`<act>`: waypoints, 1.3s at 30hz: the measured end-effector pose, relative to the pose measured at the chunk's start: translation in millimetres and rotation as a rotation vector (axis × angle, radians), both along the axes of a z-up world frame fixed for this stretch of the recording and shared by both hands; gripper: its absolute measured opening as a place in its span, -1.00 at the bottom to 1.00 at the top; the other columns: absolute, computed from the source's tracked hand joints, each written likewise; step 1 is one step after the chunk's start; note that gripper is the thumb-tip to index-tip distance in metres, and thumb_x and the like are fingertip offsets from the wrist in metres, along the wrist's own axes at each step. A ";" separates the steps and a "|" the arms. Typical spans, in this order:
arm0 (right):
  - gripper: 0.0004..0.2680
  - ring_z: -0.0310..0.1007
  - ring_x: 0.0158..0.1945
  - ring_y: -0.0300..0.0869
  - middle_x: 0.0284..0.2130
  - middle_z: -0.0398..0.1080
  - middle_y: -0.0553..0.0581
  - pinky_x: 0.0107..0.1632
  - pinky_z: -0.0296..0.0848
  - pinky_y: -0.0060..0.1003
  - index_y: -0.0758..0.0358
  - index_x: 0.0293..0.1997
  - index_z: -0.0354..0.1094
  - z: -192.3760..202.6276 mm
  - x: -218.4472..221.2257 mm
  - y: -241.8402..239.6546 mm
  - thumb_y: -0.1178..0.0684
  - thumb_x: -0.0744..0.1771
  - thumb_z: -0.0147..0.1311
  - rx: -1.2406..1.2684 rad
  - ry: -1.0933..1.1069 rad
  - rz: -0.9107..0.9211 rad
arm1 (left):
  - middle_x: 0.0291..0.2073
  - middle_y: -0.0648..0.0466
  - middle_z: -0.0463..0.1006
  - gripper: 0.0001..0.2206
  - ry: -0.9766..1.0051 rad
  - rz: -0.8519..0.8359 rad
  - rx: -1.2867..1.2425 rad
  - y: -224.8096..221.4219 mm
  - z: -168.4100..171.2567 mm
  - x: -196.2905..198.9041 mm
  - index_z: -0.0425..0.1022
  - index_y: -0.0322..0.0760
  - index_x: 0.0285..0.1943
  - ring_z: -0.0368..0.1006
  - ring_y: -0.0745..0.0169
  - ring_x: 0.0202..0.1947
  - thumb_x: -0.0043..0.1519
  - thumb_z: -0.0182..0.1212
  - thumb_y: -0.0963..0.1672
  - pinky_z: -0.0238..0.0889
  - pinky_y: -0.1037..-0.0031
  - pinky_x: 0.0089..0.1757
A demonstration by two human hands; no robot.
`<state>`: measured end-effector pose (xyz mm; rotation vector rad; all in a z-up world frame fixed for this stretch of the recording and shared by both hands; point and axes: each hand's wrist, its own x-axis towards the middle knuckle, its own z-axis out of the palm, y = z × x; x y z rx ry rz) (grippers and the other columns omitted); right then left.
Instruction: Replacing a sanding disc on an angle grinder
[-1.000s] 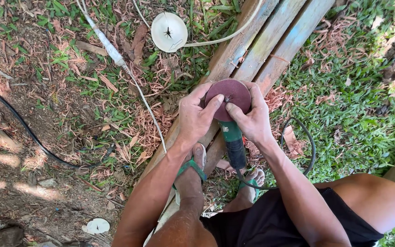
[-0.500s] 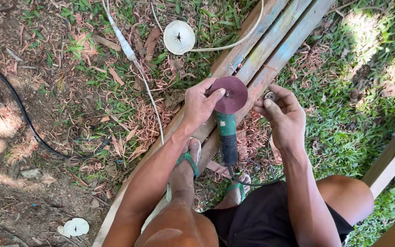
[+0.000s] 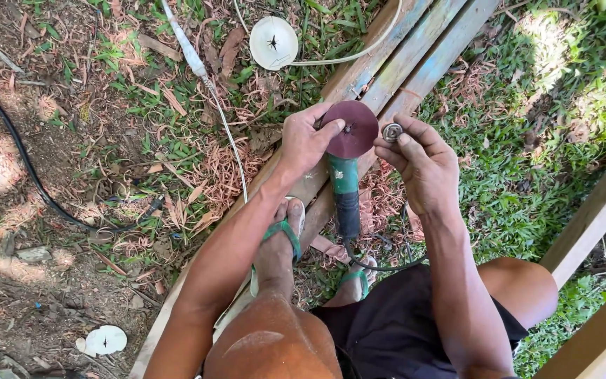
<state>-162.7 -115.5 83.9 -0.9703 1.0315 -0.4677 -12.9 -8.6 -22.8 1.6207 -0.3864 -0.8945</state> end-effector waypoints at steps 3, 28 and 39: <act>-0.79 0.65 -0.08 0.05 -0.11 0.50 0.38 0.04 0.74 -0.13 0.50 0.16 0.33 3.4 4.5 4.3 0.28 0.39 -0.02 -0.005 0.001 0.009 | -0.16 -0.03 0.70 -0.70 0.009 -0.003 -0.001 0.3 0.9 0.9 0.67 -0.07 0.04 0.57 0.04 0.01 0.11 0.38 -0.10 0.43 0.25 -0.05; -0.88 0.19 -0.54 -0.32 -0.68 0.17 -0.02 -0.50 0.17 -0.44 0.22 -0.30 0.41 -70.4 15.3 25.8 0.11 0.31 0.33 -0.394 0.590 0.170 | -0.08 -0.14 0.67 -0.73 -0.040 -0.107 -0.020 4.4 22.5 12.0 0.61 -0.27 0.11 0.53 0.08 0.07 0.22 0.34 -0.20 0.39 0.19 0.07; -0.89 0.26 -0.49 -0.19 -0.61 0.25 0.13 -0.45 0.27 -0.33 0.28 -0.24 0.39 -67.9 18.7 28.3 0.13 0.33 0.26 -0.443 0.549 0.201 | -0.02 -0.13 0.65 -0.74 -0.023 -0.140 -0.035 8.0 18.0 13.7 0.58 -0.26 0.14 0.50 0.06 0.12 0.26 0.32 -0.19 0.34 0.16 0.13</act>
